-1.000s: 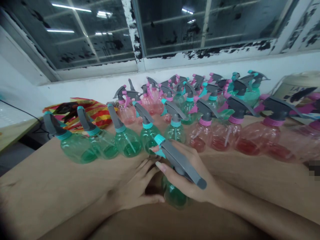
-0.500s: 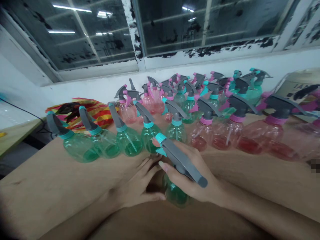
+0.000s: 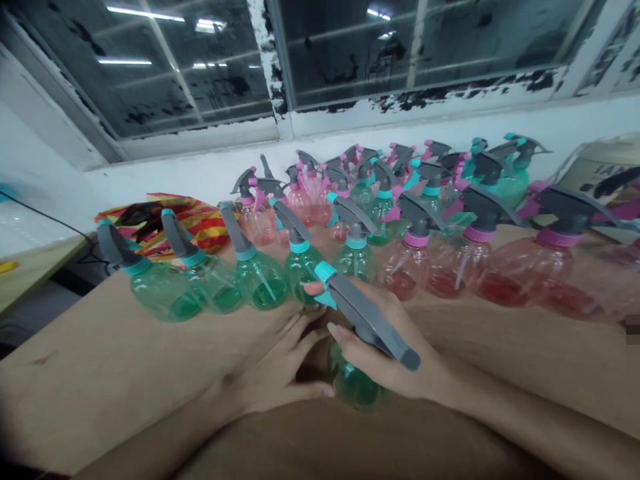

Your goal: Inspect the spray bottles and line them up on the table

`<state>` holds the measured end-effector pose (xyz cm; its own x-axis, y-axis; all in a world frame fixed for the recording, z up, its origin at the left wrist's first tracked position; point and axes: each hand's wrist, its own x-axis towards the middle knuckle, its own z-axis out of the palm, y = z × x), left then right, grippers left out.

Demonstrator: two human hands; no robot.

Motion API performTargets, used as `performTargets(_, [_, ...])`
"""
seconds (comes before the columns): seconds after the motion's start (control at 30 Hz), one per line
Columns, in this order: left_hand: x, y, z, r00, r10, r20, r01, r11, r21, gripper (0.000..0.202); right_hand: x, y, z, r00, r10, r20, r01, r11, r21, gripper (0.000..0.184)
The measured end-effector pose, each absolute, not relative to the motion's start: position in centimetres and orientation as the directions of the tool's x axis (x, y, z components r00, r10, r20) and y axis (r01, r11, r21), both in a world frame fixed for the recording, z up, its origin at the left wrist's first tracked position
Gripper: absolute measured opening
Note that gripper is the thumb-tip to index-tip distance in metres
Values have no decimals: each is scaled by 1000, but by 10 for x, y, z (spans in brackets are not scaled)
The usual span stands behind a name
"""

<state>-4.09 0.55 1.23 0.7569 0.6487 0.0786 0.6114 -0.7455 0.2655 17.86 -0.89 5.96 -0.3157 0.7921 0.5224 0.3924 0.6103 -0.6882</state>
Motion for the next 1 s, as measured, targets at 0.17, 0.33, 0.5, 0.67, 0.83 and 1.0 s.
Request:
performTargets(0.17, [-40,6,11,759,646,74,612,-748,256,84,178,-7,60,-338,792,508,328,605,-726,29])
performTargets(0.33, [-39,6,13,754,653,69,621,-743,249,83,173,-6,64,-323,816,479,277,566,-777,11])
performTargets(0.5, [-39,6,15,757,651,60,619,-743,254,82,173,-7,67,-310,797,518,287,598,-749,11])
performTargets(0.67, [-40,6,14,754,653,73,619,-743,254,81,175,-6,65,-318,800,509,277,591,-757,7])
performTargets(0.83, [-41,6,9,758,646,91,612,-752,244,82,175,-6,61,-321,789,525,219,601,-769,28])
performTargets(1.0, [-41,7,7,759,642,103,606,-756,246,81,176,-7,58,-307,791,529,210,599,-773,37])
